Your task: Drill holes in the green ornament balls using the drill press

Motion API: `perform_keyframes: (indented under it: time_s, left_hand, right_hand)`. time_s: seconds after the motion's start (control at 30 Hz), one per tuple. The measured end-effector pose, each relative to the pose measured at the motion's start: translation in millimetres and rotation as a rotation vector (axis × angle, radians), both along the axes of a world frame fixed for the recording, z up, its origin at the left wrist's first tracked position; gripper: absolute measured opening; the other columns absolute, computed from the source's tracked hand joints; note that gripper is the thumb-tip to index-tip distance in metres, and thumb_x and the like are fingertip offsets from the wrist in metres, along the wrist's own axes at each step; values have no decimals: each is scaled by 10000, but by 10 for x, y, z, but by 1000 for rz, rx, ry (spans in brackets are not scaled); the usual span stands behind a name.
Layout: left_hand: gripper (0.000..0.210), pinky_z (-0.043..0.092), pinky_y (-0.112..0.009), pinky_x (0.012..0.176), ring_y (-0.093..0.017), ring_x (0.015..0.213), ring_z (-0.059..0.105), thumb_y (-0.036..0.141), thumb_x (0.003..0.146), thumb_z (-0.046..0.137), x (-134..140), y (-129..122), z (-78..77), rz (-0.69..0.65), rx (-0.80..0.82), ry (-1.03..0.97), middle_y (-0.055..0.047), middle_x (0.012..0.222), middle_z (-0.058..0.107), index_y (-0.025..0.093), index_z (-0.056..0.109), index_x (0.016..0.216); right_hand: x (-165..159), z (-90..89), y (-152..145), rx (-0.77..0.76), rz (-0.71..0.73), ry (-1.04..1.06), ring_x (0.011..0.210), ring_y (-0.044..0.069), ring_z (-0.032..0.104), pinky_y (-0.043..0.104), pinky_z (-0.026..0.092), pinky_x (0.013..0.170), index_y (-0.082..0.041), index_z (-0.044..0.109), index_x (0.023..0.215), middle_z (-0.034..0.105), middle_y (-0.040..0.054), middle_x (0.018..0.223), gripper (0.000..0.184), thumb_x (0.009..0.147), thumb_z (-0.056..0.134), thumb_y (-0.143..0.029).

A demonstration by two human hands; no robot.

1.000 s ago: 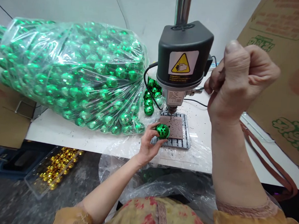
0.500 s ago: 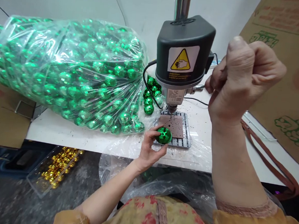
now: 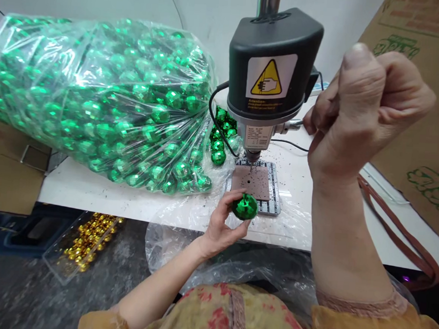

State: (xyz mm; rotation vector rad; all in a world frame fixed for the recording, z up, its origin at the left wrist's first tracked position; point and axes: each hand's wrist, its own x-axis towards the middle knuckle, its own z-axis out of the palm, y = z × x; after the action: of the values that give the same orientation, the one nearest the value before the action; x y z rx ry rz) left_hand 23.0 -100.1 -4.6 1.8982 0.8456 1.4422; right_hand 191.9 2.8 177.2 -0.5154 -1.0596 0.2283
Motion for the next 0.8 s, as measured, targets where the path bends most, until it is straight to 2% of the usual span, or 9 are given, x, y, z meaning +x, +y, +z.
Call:
perform_keyframes:
  time_s: [0.17,0.47,0.67,0.8]
  left_hand:
    - [502,593,-345,968,-243,1316,623,239,911,742,31,-56,-27,-53,-51,-101,-177,1453,567,246,465,1330]
    - [483,581,-335,978,-232,1303,633,240,902,765,55,-90,25,-81,-101,-198,-169,1446,576,249,488,1297]
    - [491,578,-332,989,-223,1310,624,176,878,774,21,-67,76,-75,-28,-154,-157,1435,584,247,501,1280]
    - [462,577,-380,1008,-238,1313,616,165,883,758,2,-47,105,-66,56,-81,-160,1432,580,244,521,1271]
  right_hand:
    - [-1,-12,0,38,2,-20,431,48,341,255,259,503,-226,316,591,347,-79,471,434,947,564,-220]
    - [-6,-15,-1,49,-22,-24,427,96,356,325,261,515,-279,344,572,360,-54,470,445,950,570,-212]
    - [-16,-15,1,54,-24,-13,429,104,357,334,251,520,-280,362,562,362,-50,470,445,950,567,-204]
    - [-38,-6,6,72,-31,4,412,86,340,316,228,509,-258,346,562,346,-64,458,444,946,551,-172]
